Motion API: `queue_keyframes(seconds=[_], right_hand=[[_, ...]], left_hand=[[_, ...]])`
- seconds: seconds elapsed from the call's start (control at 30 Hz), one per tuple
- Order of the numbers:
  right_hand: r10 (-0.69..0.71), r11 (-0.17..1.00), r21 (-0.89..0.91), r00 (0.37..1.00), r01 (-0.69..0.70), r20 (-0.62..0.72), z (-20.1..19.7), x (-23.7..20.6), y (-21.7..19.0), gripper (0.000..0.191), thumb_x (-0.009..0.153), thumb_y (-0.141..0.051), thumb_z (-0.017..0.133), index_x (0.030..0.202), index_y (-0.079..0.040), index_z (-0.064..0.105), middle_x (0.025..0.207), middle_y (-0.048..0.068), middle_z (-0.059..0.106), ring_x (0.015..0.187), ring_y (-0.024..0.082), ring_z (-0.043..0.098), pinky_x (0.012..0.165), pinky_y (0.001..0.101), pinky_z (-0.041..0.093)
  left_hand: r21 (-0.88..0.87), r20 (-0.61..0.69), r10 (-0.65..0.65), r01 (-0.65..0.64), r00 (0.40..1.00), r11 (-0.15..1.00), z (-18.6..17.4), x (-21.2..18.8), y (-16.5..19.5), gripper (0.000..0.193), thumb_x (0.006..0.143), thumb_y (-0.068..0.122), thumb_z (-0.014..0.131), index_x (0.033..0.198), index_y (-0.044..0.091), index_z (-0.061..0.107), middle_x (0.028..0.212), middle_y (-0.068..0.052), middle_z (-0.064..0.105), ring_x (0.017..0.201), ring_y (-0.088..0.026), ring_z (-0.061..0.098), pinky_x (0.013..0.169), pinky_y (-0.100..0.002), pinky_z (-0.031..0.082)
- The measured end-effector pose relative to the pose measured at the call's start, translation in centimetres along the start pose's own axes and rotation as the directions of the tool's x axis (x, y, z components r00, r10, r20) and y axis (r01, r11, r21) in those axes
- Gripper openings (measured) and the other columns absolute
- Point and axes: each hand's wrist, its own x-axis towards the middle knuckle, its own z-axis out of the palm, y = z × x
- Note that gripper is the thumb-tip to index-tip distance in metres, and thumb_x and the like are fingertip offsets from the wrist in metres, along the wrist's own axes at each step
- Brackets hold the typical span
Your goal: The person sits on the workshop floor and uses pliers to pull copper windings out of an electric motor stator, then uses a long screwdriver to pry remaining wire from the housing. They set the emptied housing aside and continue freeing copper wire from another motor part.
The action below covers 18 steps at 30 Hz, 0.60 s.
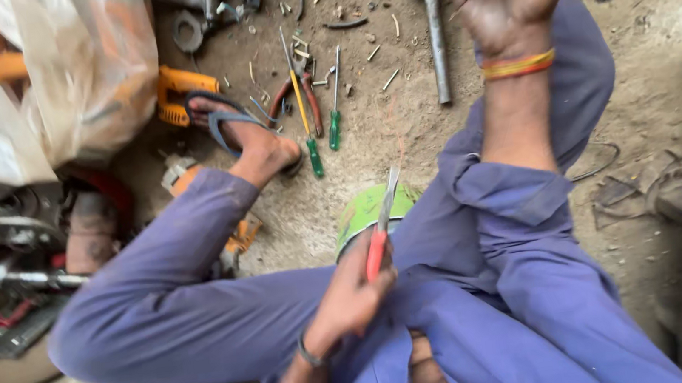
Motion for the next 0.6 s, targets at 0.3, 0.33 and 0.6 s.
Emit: queue_keyframes(seconds=[0.3,0.33,0.6], right_hand=[[0.121,0.976,-0.183,0.993,-0.117,0.012,5.7,-4.2,6.8,0.057,0.098,-0.037,0.066,0.14,0.0,0.055,0.118,0.016,0.067,0.106,0.026,0.071,0.113,0.0495,0.054],[0.121,0.976,-0.181,0.993,-0.119,0.002,5.7,-4.2,6.9,0.059,0.097,-0.037,0.066,0.142,0.0,0.055,0.118,0.016,0.067,0.107,0.027,0.071,0.111,0.0503,0.054],[0.109,0.972,-0.197,0.99,-0.125,-0.087,5.5,-4.2,7.2,0.057,0.096,-0.029,0.065,0.143,0.001,0.054,0.117,0.018,0.067,0.104,0.029,0.071,0.103,0.0489,0.06]], left_hand=[[0.223,-0.027,0.222,-0.21,0.975,0.952,-0.5,7.1,6.9,0.048,0.085,0.01,0.065,0.13,0.003,0.049,0.102,-0.01,0.059,0.093,-0.02,0.062,0.084,-0.034,0.053],[0.224,-0.03,0.23,-0.217,0.973,0.95,-0.5,7.5,7.3,0.048,0.086,0.01,0.065,0.131,0.002,0.049,0.104,-0.01,0.06,0.096,-0.021,0.063,0.087,-0.035,0.054],[0.208,-0.08,0.125,-0.106,0.989,0.972,-0.9,9.4,8.8,0.055,0.086,0.014,0.065,0.138,0.005,0.049,0.105,-0.012,0.065,0.097,-0.021,0.067,0.087,-0.035,0.056]])
